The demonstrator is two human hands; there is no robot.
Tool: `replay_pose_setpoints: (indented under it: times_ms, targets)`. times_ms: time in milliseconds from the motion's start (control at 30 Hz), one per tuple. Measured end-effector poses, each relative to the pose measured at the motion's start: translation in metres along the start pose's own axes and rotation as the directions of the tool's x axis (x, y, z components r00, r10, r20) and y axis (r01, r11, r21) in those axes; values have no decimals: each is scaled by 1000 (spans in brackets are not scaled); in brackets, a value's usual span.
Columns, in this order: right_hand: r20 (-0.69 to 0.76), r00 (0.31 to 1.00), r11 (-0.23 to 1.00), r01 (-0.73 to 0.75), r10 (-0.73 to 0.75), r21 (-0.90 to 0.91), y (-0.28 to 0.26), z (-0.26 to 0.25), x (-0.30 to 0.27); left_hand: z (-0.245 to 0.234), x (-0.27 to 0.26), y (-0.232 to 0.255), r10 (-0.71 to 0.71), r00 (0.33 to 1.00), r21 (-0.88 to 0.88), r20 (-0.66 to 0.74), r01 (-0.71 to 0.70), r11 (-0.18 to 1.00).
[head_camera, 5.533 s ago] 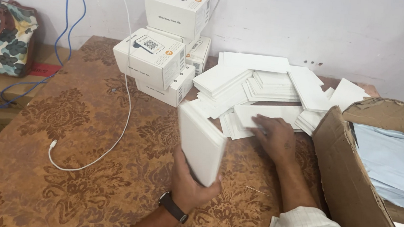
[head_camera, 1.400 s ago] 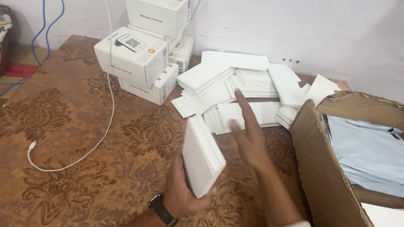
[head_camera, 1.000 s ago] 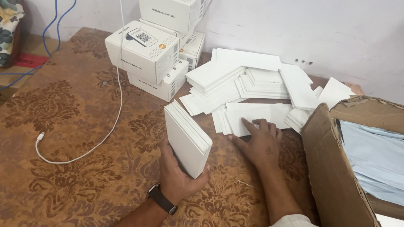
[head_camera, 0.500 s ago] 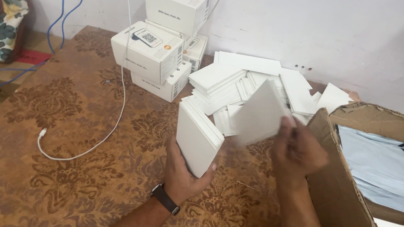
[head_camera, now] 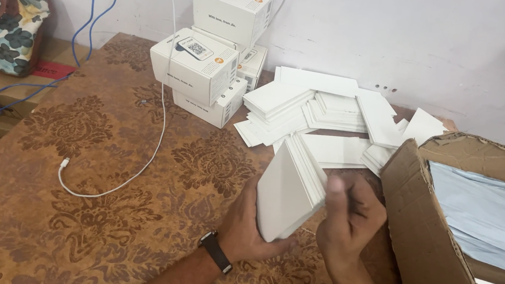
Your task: The person repeatedly picks up white rectangular paper sheets from a pile on a table, aligns them into a neat stack, and places the stack into a cardboard box. The person continues this process, gathering more sheets and adding them to the stack in the box.
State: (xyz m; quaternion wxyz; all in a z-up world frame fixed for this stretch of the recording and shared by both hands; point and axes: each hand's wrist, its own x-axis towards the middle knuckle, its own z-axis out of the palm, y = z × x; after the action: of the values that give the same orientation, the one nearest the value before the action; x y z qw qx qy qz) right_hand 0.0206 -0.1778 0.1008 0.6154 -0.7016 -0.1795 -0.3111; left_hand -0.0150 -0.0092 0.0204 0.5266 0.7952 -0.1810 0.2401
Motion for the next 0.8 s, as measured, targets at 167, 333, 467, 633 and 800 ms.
replay_pose_setpoints:
  times_ms: [167, 333, 467, 633, 800]
  targets:
    - [113, 976, 979, 174, -187, 110, -20, -4, 19, 1, -2, 0, -35, 999, -54, 9, 35, 998]
    - [558, 768, 944, 314, -314, 99, -40, 7, 22, -2, 1, 4, 58, 998, -51, -22, -59, 997]
    - [505, 784, 925, 370, -360, 86, -40, 1, 13, -2, -1, 5, 26, 1000, -101, -15, -27, 994]
    - [361, 842, 896, 279, -401, 345, -10, 7, 24, -1, -2, 3, 14, 1000, -123, -26, -17, 992]
    - [397, 918, 907, 146, 25, -394, 72, -1, 52, 0, -3, 6, 11, 999, -123, -40, -15, 992]
